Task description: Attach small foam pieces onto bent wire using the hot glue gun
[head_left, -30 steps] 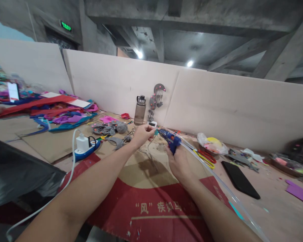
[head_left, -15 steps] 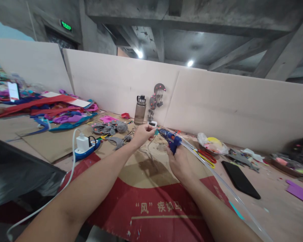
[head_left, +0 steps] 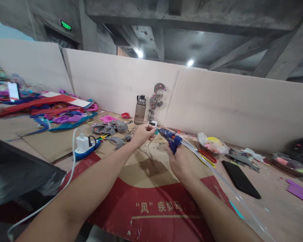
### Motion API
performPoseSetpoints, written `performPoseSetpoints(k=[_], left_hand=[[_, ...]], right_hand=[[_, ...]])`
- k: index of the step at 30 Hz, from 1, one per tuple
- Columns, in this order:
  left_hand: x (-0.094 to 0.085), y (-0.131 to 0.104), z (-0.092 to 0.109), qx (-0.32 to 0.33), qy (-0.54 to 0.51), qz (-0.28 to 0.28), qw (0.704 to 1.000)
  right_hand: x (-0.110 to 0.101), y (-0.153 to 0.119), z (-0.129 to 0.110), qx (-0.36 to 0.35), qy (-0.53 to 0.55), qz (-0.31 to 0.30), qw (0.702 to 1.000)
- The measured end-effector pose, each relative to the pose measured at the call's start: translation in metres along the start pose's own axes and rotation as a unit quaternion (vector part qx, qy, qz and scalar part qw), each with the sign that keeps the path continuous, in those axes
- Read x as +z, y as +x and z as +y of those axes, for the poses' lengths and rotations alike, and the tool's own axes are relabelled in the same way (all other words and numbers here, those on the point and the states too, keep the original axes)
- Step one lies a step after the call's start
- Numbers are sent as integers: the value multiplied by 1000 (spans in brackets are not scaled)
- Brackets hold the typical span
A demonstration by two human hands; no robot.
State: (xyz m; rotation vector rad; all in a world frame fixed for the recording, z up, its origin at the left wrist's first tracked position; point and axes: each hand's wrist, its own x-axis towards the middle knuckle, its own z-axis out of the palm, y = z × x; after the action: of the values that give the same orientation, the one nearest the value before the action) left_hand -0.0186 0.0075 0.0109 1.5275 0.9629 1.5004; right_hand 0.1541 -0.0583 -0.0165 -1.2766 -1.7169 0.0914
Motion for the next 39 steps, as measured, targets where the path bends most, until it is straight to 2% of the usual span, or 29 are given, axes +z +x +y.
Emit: performPoseSetpoints(k=[3,6,9,10,13,17,21,23,25,27,29,31,33,36,39], left_hand=[[1,1,1,-12,-4,-2,1000],[1,2,0,-16,1,-5,1000],[1,3,-4,-11,5,-15,1000],[2,3,-5,-8,6,-23,1000],[3,2,-7,1,9,-50,999],[8,-4,-5,14,12,-72,997],[15,-12,2,22,15,-83,996],[18,-15,4,32,19,-83,996],[20,-17,4,51,31,-77,995],[22,-18,3,74,53,-62,994],[23,-19,3,99,88,-43,990],[25,-22,5,123,129,-25,984],[26,-24,8,141,163,-13,976],[28,-28,12,158,202,-6,966],[29,-30,12,150,210,-11,966]], right_hand=[[-1,1,1,15,16,22,1000],[1,5,8,50,96,35,994],[6,10,22,121,200,-12,972],[8,12,29,137,203,-35,969],[11,17,49,154,103,-89,979],[7,17,67,142,-5,-85,986],[0,15,61,101,-66,-53,991],[-1,16,50,60,-51,-45,996],[1,17,38,52,60,-54,995],[6,17,27,89,238,-60,965],[10,14,16,130,394,-62,908],[13,10,6,160,491,-68,853],[12,7,-3,194,540,-81,815],[8,4,-11,236,555,-87,793],[6,5,-12,250,525,-77,810]])
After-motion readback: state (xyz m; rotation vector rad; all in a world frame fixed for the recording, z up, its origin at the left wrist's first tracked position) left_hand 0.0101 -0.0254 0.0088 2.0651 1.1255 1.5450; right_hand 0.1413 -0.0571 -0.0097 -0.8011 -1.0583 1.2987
